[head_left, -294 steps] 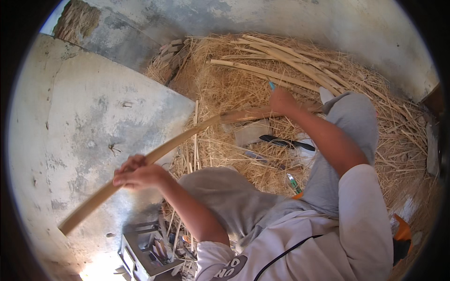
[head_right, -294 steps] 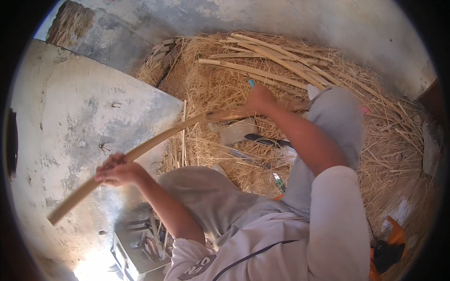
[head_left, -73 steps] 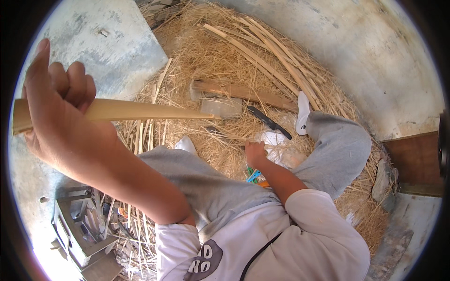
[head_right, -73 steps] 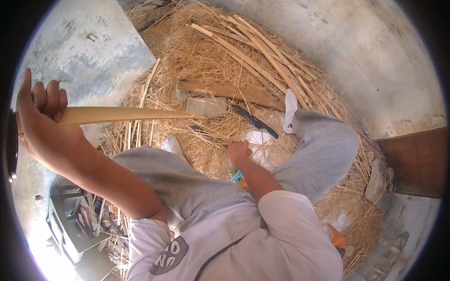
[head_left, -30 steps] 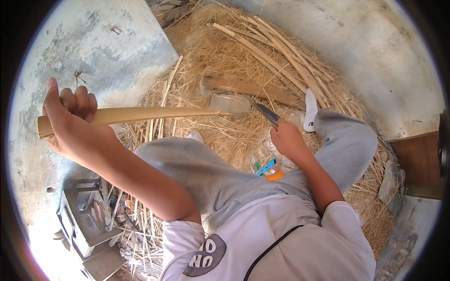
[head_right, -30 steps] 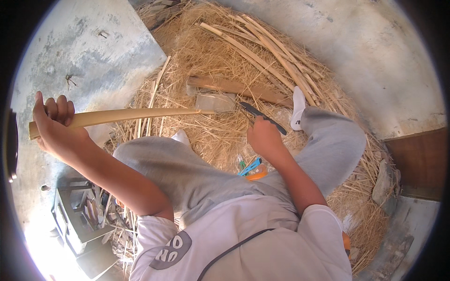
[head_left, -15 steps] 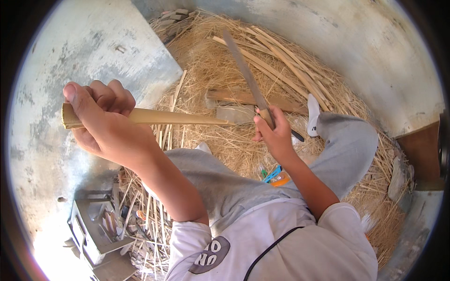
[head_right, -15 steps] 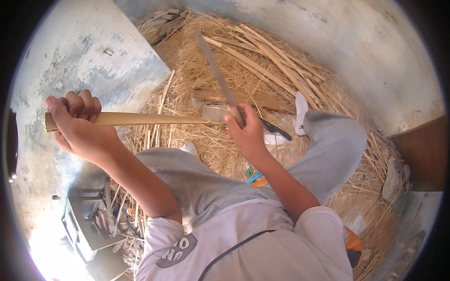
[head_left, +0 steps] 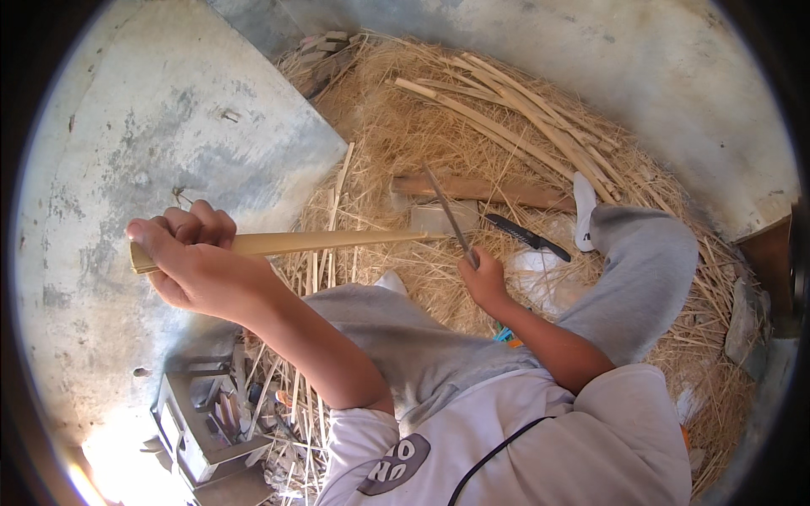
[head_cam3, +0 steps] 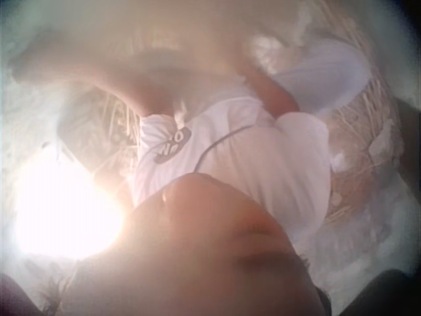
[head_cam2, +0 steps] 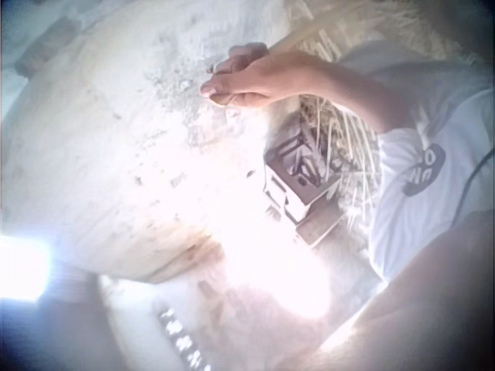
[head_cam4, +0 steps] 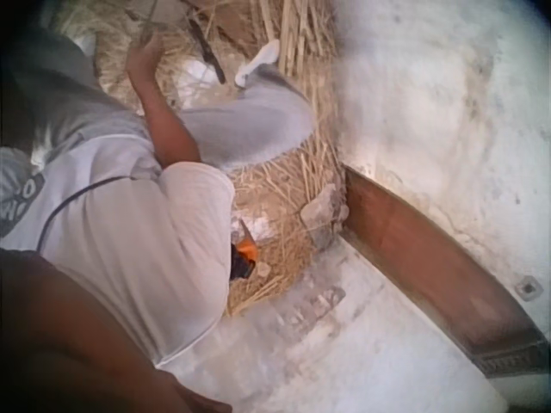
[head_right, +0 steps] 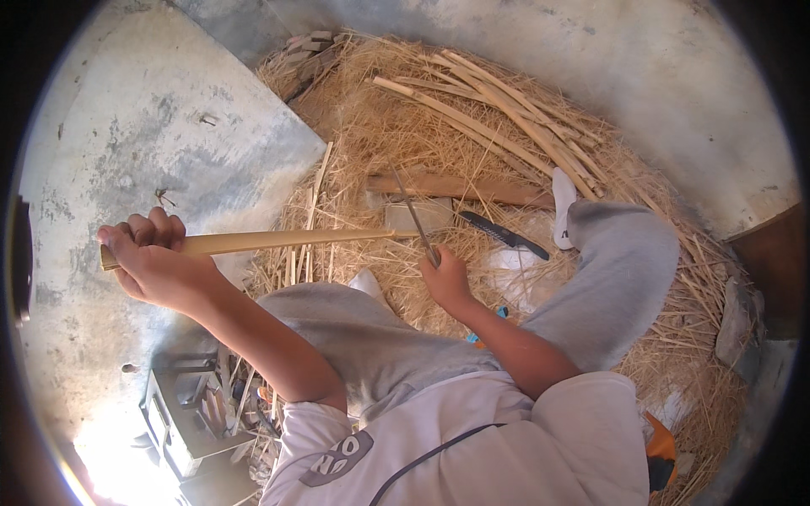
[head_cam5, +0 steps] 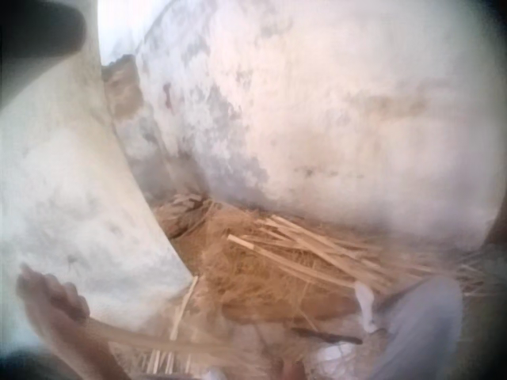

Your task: The person sits on a straw-covered floor and uses a knife to split a long bamboo stalk into thin strips. They hold the stalk with one hand and use the knife to carefully separate the fibers, creating multiple thin pieces.

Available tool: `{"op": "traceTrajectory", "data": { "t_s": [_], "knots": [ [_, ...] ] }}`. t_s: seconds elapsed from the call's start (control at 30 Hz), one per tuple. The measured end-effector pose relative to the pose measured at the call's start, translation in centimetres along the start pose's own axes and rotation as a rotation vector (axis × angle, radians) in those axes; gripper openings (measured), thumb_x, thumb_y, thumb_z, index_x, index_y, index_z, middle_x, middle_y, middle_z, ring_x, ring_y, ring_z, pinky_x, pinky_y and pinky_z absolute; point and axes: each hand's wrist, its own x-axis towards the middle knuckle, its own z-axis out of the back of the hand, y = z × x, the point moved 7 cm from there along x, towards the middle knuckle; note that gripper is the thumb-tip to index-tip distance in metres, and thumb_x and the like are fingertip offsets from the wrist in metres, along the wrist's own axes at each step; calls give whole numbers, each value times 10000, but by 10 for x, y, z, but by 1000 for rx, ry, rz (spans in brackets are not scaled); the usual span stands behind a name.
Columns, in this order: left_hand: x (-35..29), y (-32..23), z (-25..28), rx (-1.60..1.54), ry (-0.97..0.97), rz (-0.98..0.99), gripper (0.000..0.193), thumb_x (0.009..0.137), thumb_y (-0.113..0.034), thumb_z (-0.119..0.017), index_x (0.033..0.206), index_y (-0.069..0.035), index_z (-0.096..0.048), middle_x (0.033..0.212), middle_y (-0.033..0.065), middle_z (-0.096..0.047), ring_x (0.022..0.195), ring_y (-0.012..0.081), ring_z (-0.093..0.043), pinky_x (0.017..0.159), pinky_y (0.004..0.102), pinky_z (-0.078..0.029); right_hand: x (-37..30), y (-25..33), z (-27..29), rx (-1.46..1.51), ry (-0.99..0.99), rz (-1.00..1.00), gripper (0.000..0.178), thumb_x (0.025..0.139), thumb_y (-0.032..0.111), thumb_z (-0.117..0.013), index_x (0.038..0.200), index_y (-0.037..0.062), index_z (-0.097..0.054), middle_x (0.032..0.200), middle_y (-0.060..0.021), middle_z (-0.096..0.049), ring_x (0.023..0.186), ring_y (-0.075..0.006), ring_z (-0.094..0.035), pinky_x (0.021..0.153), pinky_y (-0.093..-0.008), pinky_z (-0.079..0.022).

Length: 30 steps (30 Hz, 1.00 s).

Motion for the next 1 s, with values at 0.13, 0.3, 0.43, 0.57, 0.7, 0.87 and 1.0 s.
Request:
{"op": "traceTrajectory", "data": {
  "t_s": [0.13, 0.3, 0.43, 0.57, 0.7, 0.87, 1.0],
  "knots": [
    [-2, -3, 3, 11, -14, -44, 412, 1059, -332, -546, 757, -105, -384, 612, -36, -292, 499, 78, -259, 452, 255, -166, -6, 71, 18, 203, -44, 97, 229, 886, 172, -651, 801, 1, -524, 617, -105, -534, 562, -186, -505, 546, -371, -405],
    [-6, -4, -6, 23, 7, -39, 490, 1056, -383, -548, 694, -141, -322, 580, -50, -269, 469, 62, -250, 421, 244, -147, -11, -30, -33, -94, 234, -80, 287, 856, 244, -675, 830, -36, -618, 709, -189, -642, 652, -301, -632, 614, -438, -481],
    [1, -2, 1, -31, 38, -30, 522, 1055, -400, -549, 671, -167, -282, 574, -60, -253, 463, 61, -235, 415, 243, -136, 5, -38, -33, -282, 335, -213, 341, 828, 291, -682, 865, -48, -669, 813, -271, -678, 781, -391, -690, 696, -496, -519],
    [10, 4, 11, -16, -9, -43, 513, 1053, -400, -552, 687, -166, -280, 585, -62, -242, 478, 66, -223, 429, 245, -139, 1, 41, -13, -110, 240, -26, 324, 831, 281, -687, 813, -38, -630, 705, -218, -637, 649, -322, -640, 635, -462, -495],
    [15, 9, 20, 2, -51, -30, 515, 1051, -418, -550, 692, -164, -281, 588, -60, -245, 483, 69, -235, 438, 239, -148, -9, 65, -3, 160, 107, 83, 346, 835, 301, -707, 769, -22, -601, 630, -169, -599, 556, -290, -578, 590, -441, -468],
    [2, 11, 14, 120, -90, 4, 506, 1075, -439, -485, 698, -162, -292, 586, -54, -268, 469, 68, -255, 431, 231, -170, -6, -60, -34, -197, 299, -139, 332, 837, 289, -696, 760, -20, -601, 627, -175, -592, 558, -300, -576, 591, -444, -467],
    [-10, 55, -3, 45, 170, 6, 478, 1093, -420, -441, 720, -158, -296, 554, -55, -270, 442, 50, -272, 397, 238, -198, 1, -27, -28, -182, 252, -26, 314, 837, 274, -686, 768, -22, -605, 628, -182, -595, 563, -315, -575, 591, -443, -465]
  ]
}}
